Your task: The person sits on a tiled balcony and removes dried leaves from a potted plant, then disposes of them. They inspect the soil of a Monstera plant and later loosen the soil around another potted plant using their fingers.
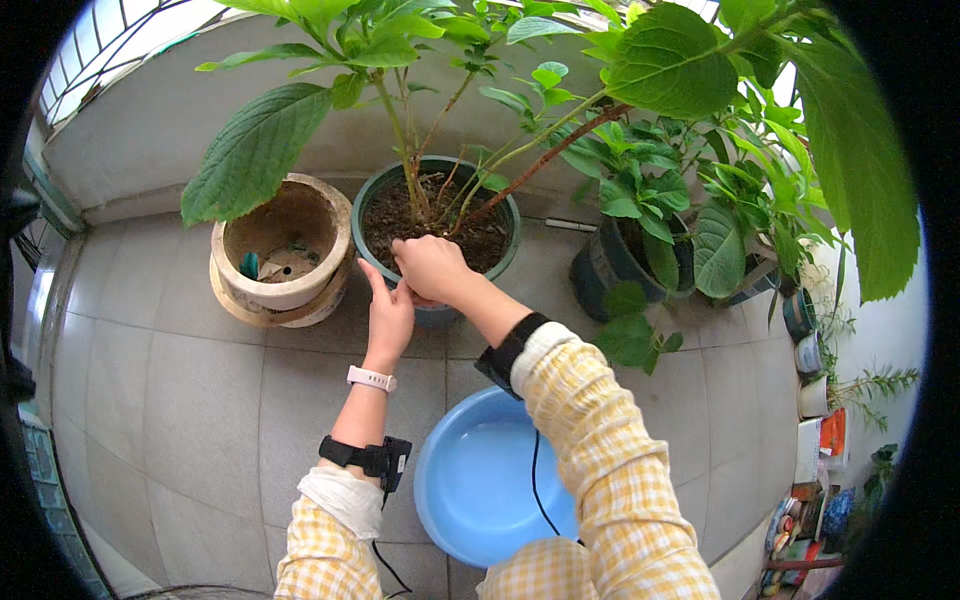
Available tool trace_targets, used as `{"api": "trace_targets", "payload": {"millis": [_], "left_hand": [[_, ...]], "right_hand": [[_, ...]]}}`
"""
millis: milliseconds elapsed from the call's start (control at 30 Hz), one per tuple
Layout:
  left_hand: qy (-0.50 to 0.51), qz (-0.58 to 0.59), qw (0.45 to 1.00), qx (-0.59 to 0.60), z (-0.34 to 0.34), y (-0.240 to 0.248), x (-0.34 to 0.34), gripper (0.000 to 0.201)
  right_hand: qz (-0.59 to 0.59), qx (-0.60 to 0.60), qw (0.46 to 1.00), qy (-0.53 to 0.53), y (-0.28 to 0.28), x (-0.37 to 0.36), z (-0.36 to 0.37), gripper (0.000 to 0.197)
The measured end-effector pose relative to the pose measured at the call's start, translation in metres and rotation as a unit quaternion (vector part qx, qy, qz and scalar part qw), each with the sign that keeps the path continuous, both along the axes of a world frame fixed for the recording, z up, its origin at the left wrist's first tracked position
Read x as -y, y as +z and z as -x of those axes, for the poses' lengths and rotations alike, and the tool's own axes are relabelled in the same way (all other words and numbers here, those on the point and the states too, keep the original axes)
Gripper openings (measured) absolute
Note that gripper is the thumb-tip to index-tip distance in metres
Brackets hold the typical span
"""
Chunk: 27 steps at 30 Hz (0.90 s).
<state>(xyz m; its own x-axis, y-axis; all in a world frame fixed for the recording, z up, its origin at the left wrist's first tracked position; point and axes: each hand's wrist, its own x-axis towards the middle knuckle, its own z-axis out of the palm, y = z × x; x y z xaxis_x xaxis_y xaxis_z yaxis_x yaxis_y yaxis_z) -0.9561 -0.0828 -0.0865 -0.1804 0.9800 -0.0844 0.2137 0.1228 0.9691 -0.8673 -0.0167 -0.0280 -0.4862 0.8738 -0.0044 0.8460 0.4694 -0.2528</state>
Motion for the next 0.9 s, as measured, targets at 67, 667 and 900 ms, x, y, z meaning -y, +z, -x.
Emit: {"api": "trace_targets", "payload": {"millis": [67,667,900], "left_hand": [[-0.002,-0.019,0.999,0.029,-0.001,-0.002,0.0,0.074],[-0.005,-0.014,0.995,0.103,-0.003,0.002,0.001,0.076],[-0.005,-0.028,0.995,0.09,-0.002,-0.001,0.0,0.074]], "right_hand": [[0.002,0.018,0.999,0.034,0.012,0.007,-0.017,0.017],[-0.033,0.111,0.991,-0.069,0.029,-0.023,-0.118,0.024],[-0.071,-0.005,0.992,-0.103,-0.015,-0.058,-0.094,0.018]]}}
